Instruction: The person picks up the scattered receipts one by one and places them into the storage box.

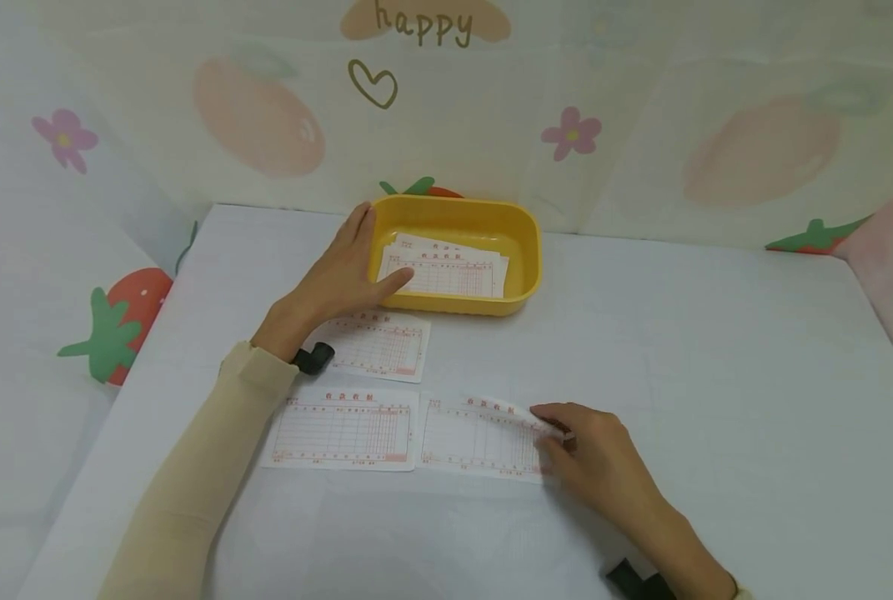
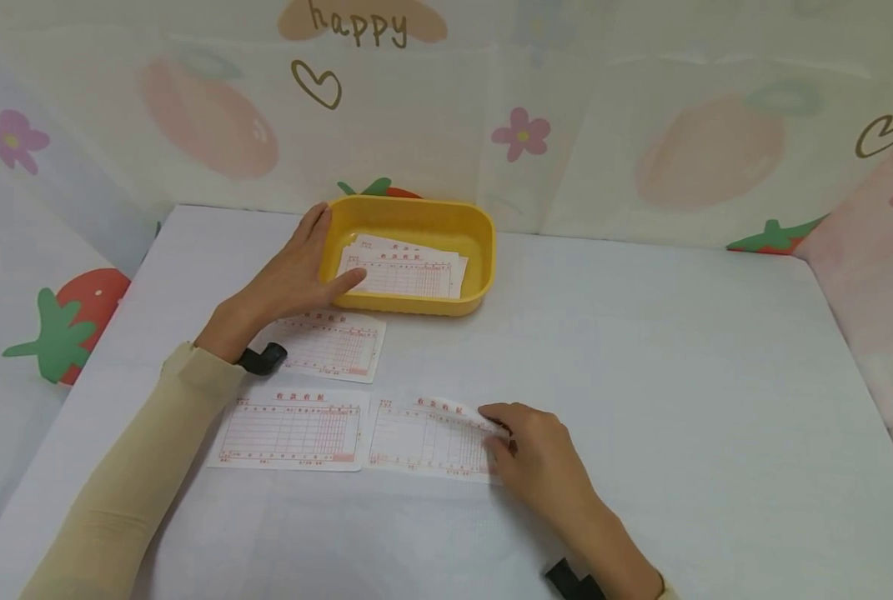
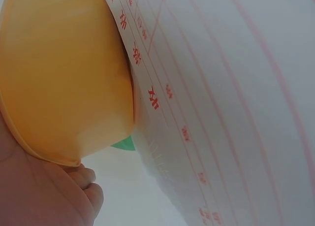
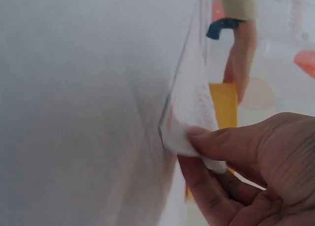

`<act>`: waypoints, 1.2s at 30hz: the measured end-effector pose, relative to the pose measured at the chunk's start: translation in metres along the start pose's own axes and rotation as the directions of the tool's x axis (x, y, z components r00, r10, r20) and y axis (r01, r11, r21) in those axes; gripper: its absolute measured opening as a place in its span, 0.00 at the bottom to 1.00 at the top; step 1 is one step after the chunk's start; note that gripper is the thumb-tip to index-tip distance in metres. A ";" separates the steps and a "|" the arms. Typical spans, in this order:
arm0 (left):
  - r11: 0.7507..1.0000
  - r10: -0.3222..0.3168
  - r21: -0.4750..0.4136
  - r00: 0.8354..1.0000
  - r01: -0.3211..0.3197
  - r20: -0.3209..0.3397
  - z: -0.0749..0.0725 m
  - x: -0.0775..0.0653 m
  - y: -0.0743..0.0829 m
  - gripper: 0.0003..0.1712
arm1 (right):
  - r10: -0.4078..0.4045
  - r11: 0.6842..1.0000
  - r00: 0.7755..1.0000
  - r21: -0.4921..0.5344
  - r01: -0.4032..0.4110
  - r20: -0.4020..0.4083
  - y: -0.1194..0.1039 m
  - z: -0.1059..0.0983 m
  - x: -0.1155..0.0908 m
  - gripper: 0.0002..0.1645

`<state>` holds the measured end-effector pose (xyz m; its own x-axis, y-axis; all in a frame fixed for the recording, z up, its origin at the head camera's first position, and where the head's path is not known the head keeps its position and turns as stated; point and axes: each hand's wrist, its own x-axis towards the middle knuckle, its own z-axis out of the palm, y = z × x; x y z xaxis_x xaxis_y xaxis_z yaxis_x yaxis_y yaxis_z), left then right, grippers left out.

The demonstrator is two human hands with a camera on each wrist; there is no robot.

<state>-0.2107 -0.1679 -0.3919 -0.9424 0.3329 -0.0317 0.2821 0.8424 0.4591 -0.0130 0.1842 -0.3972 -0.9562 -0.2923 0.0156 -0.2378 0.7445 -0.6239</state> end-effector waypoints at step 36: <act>1.000 -0.007 -0.005 1.000 0.007 -0.001 0.002 0.002 -0.001 0.68 | 0.194 0.937 0.981 0.297 -0.185 0.001 0.040 -0.072 0.037 0.18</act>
<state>-0.2129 -0.1674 -0.3942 -0.9446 0.3265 -0.0341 0.2746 0.8428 0.4630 -0.0698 0.2464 -0.3650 -0.9841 -0.1427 -0.1060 0.0052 0.5732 -0.8194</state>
